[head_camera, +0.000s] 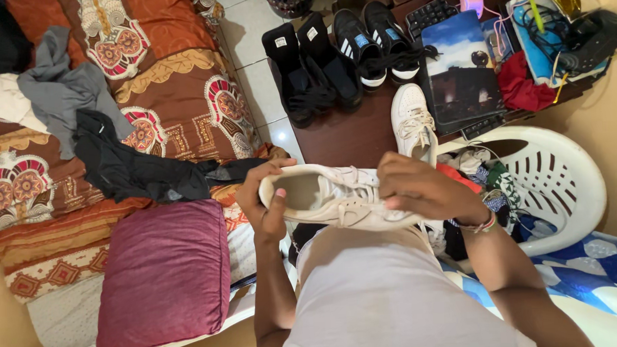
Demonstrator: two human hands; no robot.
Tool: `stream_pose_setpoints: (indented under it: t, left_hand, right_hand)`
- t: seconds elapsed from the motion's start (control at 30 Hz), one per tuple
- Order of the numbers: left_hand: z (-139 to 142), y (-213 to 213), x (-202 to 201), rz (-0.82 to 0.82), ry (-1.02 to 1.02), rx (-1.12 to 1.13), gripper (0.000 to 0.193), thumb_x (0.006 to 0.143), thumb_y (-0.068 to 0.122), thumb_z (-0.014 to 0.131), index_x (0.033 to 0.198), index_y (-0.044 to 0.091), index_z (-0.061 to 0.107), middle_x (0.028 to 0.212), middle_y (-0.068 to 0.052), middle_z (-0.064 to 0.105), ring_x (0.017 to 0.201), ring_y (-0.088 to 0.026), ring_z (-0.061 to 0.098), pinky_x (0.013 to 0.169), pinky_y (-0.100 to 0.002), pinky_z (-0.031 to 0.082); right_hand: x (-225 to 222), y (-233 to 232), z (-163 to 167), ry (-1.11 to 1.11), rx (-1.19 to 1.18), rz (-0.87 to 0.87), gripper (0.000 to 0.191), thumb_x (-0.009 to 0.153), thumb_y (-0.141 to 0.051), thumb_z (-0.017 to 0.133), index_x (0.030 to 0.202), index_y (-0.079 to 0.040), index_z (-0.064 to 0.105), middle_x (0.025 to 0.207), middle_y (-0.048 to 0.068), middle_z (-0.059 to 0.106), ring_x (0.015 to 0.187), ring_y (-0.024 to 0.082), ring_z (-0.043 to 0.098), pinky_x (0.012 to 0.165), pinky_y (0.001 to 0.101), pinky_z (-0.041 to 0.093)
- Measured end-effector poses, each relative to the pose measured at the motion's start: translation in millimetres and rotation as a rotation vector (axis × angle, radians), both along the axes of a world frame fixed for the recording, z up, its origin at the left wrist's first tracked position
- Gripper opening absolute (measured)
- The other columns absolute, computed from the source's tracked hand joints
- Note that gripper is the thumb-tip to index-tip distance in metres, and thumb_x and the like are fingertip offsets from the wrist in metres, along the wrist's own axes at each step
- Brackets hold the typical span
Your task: The person sits holding a white sneaker and pulls the laces to unlace it, then threads the laces back through the eyelets and tightens them, re-lacing the shoe by hand.
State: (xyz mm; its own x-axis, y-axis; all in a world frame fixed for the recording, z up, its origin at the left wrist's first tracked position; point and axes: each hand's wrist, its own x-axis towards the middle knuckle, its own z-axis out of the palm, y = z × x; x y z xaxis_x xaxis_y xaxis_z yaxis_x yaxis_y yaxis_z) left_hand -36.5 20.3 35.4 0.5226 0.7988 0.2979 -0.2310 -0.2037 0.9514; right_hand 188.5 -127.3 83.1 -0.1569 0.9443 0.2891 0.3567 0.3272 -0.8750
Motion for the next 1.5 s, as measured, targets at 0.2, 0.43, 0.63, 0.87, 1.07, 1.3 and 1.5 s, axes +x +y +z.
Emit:
stream_pose_setpoints:
  t: [0.2, 0.43, 0.63, 0.87, 1.07, 1.3, 1.5]
  left_hand:
    - [-1.8, -3.6, -1.7, 0.043, -0.006, 0.06, 0.025, 0.082, 0.017, 0.056, 0.098, -0.003, 0.053, 0.101, -0.021, 0.065, 0.096, -0.025, 0.064, 0.088, -0.033, 0.049]
    - [-2.9, -1.1, -1.5, 0.146, 0.124, 0.214, 0.023, 0.082, 0.012, 0.056, 0.098, -0.003, 0.054, 0.102, -0.022, 0.065, 0.092, -0.024, 0.065, 0.086, -0.032, 0.05]
    - [-12.9, 3.4, -6.9, 0.17, 0.106, 0.104, 0.024, 0.08, 0.014, 0.055, 0.098, -0.003, 0.054, 0.1, -0.022, 0.066, 0.087, -0.022, 0.063, 0.083, -0.03, 0.049]
    - [-10.5, -5.5, -11.6, 0.182, 0.007, 0.052, 0.024, 0.081, 0.013, 0.055, 0.099, -0.002, 0.052, 0.103, -0.022, 0.064, 0.095, -0.023, 0.062, 0.089, -0.032, 0.048]
    - [-3.5, -11.4, -5.1, 0.257, 0.121, 0.14, 0.023, 0.081, 0.013, 0.056, 0.098, -0.002, 0.053, 0.103, -0.021, 0.065, 0.091, -0.022, 0.062, 0.086, -0.031, 0.048]
    - [-3.7, -12.5, 0.3, 0.264, 0.075, 0.106, 0.025, 0.082, 0.016, 0.057, 0.099, -0.002, 0.052, 0.104, -0.021, 0.064, 0.094, -0.023, 0.062, 0.09, -0.032, 0.047]
    - [-10.2, -7.2, -2.6, 0.177, -0.031, -0.034, 0.025, 0.08, 0.015, 0.055, 0.098, -0.002, 0.052, 0.103, -0.021, 0.064, 0.094, -0.022, 0.06, 0.089, -0.032, 0.047]
  right_hand:
    - [2.6, -4.5, 1.5, 0.268, -0.264, -0.16, 0.021, 0.085, -0.027, 0.06, 0.081, -0.007, 0.057, 0.074, 0.002, 0.051, 0.071, 0.015, 0.049, 0.065, 0.0294, 0.041]
    - [-16.5, -4.3, 15.5, -0.472, 0.015, -0.191, 0.018, 0.075, -0.015, 0.062, 0.091, -0.008, 0.066, 0.078, 0.004, 0.053, 0.08, 0.023, 0.051, 0.072, 0.0344, 0.042]
    - [4.6, -18.1, -0.3, 0.04, -0.195, -0.136, 0.021, 0.092, -0.023, 0.051, 0.083, -0.005, 0.057, 0.087, 0.006, 0.047, 0.083, 0.016, 0.049, 0.075, 0.031, 0.042]
    - [13.6, -19.7, -25.0, 0.682, -0.141, -0.237, 0.033, 0.097, -0.032, 0.052, 0.076, -0.007, 0.05, 0.084, 0.004, 0.051, 0.087, 0.017, 0.046, 0.082, 0.0309, 0.037]
    - [-13.9, -10.0, -2.9, -0.285, 0.085, -0.511, 0.022, 0.075, -0.022, 0.071, 0.09, -0.008, 0.063, 0.096, 0.007, 0.056, 0.095, 0.025, 0.051, 0.084, 0.0358, 0.041]
    - [-39.6, 6.1, -7.9, -0.589, 0.236, -0.511, 0.019, 0.074, -0.012, 0.075, 0.09, -0.008, 0.066, 0.093, 0.002, 0.06, 0.091, 0.024, 0.053, 0.081, 0.0388, 0.042]
    - [-18.0, -15.6, -20.1, -0.015, 0.252, -0.453, 0.011, 0.079, -0.013, 0.068, 0.088, -0.009, 0.063, 0.091, 0.004, 0.058, 0.09, 0.021, 0.052, 0.078, 0.034, 0.044]
